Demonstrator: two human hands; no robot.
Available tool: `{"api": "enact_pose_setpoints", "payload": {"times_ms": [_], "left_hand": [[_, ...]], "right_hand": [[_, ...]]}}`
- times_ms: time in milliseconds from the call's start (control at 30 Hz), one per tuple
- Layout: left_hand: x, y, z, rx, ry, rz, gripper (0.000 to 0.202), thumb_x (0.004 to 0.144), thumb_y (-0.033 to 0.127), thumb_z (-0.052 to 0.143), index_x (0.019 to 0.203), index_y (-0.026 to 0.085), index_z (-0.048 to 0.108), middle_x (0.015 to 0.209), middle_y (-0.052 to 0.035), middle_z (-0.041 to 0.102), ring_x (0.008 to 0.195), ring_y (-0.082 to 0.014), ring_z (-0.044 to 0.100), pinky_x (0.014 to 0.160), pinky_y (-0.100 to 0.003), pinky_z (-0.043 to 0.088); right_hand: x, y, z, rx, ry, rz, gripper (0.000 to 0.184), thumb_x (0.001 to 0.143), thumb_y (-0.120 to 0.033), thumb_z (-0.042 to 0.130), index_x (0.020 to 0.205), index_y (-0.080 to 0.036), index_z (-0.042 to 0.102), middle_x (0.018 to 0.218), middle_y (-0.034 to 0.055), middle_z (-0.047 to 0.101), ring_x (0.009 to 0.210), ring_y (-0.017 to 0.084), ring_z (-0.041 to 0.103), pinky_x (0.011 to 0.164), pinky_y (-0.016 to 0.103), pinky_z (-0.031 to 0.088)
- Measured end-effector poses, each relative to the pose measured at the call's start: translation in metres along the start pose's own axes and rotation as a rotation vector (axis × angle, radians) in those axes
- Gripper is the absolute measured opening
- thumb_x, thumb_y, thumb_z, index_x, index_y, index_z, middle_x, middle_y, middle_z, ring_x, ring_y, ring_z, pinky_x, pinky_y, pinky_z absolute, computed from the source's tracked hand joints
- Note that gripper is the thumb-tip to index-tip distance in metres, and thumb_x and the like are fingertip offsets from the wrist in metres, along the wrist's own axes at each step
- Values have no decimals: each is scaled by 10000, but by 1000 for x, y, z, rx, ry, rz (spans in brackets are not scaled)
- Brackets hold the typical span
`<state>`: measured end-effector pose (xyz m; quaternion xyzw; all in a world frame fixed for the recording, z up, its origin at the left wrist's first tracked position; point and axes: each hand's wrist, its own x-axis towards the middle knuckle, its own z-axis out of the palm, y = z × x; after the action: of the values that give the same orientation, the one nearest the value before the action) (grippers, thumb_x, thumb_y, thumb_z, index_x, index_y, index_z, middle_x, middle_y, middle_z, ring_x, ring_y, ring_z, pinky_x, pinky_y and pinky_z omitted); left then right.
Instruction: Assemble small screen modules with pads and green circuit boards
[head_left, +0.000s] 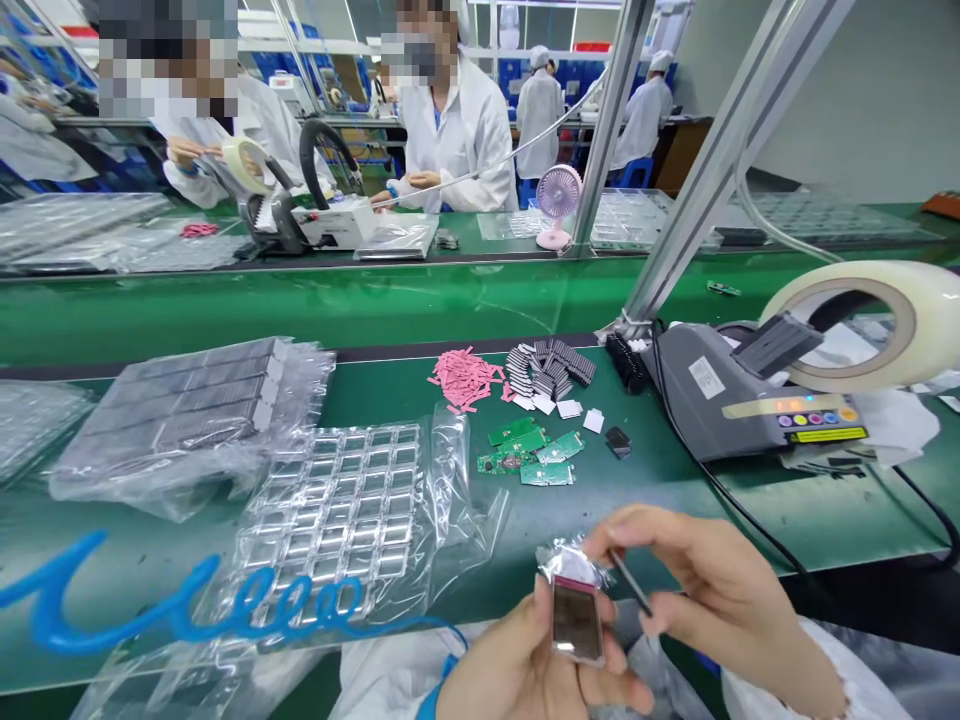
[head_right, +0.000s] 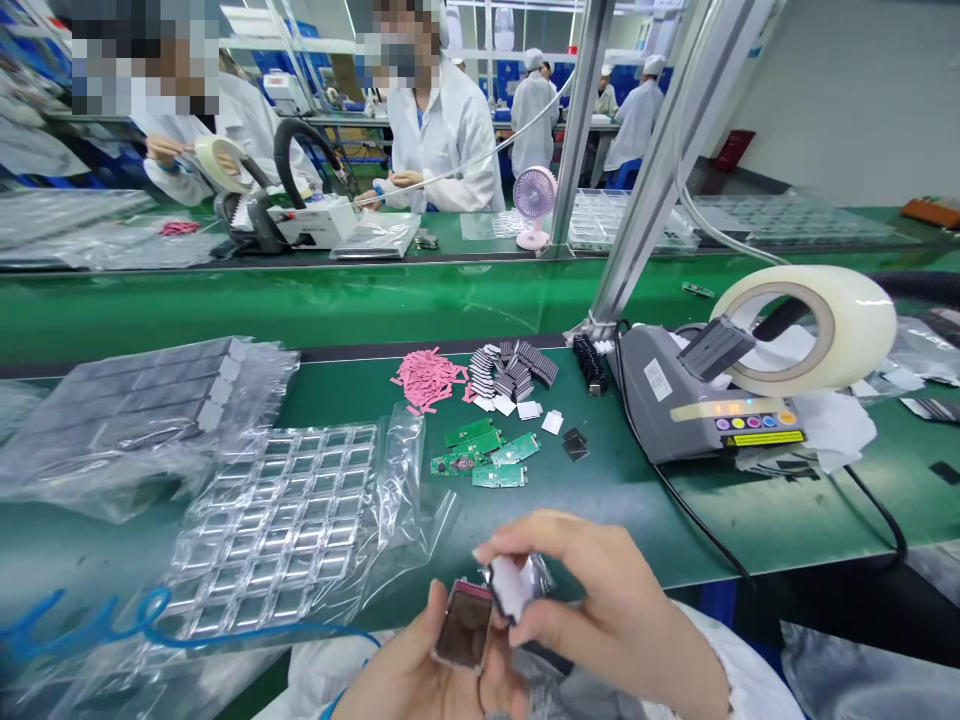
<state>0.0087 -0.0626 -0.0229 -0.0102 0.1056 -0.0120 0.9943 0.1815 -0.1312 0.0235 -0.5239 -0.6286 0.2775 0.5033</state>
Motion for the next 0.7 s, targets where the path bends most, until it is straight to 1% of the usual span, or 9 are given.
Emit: {"api": "enact_pose_setpoints", "payload": {"times_ms": [67, 133, 200, 267, 333, 467, 567, 633, 700], "left_hand": [[1, -1, -1, -34, 29, -6, 405, 752, 499, 625, 821, 110, 715, 717, -19, 756, 792, -174, 710, 721, -257, 458], [1, -2, -1, -31, 37, -14, 449, 760, 522, 603, 719, 87, 707, 658, -42, 739, 763, -169, 706, 714, -254, 459], [1, -1, 0, -19, 30, -25, 465, 756, 537, 594, 721, 86, 703, 651, -52, 729, 733, -158, 698, 701, -253, 457], [2, 0, 2, -36, 32, -30, 418, 729, 516, 637, 786, 106, 699, 690, -38, 725, 702, -136, 683, 685, -251, 453], [3, 2, 4, -49, 26, -50, 390, 699, 481, 686, 805, 105, 688, 724, -31, 713, 668, -116, 661, 672, -249, 449], [3, 2, 5, -63, -1, -85, 361, 723, 467, 671, 716, 106, 683, 691, -40, 699, 656, -111, 655, 686, -244, 448], [0, -1, 8, -64, 43, 8, 335, 672, 452, 722, 723, 123, 690, 639, -13, 673, 625, -99, 630, 672, -218, 438], [-2, -2, 10, -14, 72, 99, 339, 609, 428, 774, 710, 116, 686, 586, 15, 617, 551, -69, 565, 604, -190, 407], [-5, -1, 13, 66, 107, 176, 334, 590, 415, 788, 671, 110, 676, 551, 29, 548, 510, -54, 494, 564, -183, 372]], "right_hand": [[8, -7, -4, -130, -145, -109, 253, 914, -291, 534, 1166, -271, 534, 1065, 40, 676, 942, 149, 646, 813, 254, 530], [15, -10, -7, -230, -237, -216, 194, 926, -229, 505, 1108, -212, 571, 1085, 72, 667, 946, 136, 640, 833, 241, 519], [21, -11, -9, -266, -300, -268, 152, 912, -195, 524, 1036, -161, 606, 1064, 99, 667, 909, 132, 645, 803, 229, 526], [26, -11, -9, -270, -341, -293, 108, 888, -187, 565, 960, -139, 629, 1014, 101, 680, 871, 139, 650, 785, 245, 535], [29, -10, -7, -255, -345, -322, 88, 888, -189, 566, 880, -151, 644, 978, 85, 695, 837, 139, 651, 775, 266, 542], [34, -13, 0, -201, -306, -339, 152, 902, -178, 539, 793, -191, 643, 938, 41, 717, 796, 112, 654, 735, 241, 549], [36, -24, 4, -253, -328, -368, 150, 923, -220, 520, 845, -195, 645, 898, 27, 726, 770, 93, 660, 748, 220, 545], [35, -35, 6, -399, -337, -362, 219, 950, -261, 468, 864, -199, 660, 930, 38, 721, 769, 108, 658, 738, 237, 552], [30, -43, 9, -574, -280, -311, 257, 951, -299, 455, 851, -223, 679, 931, 34, 719, 750, 145, 658, 707, 283, 565]]}}
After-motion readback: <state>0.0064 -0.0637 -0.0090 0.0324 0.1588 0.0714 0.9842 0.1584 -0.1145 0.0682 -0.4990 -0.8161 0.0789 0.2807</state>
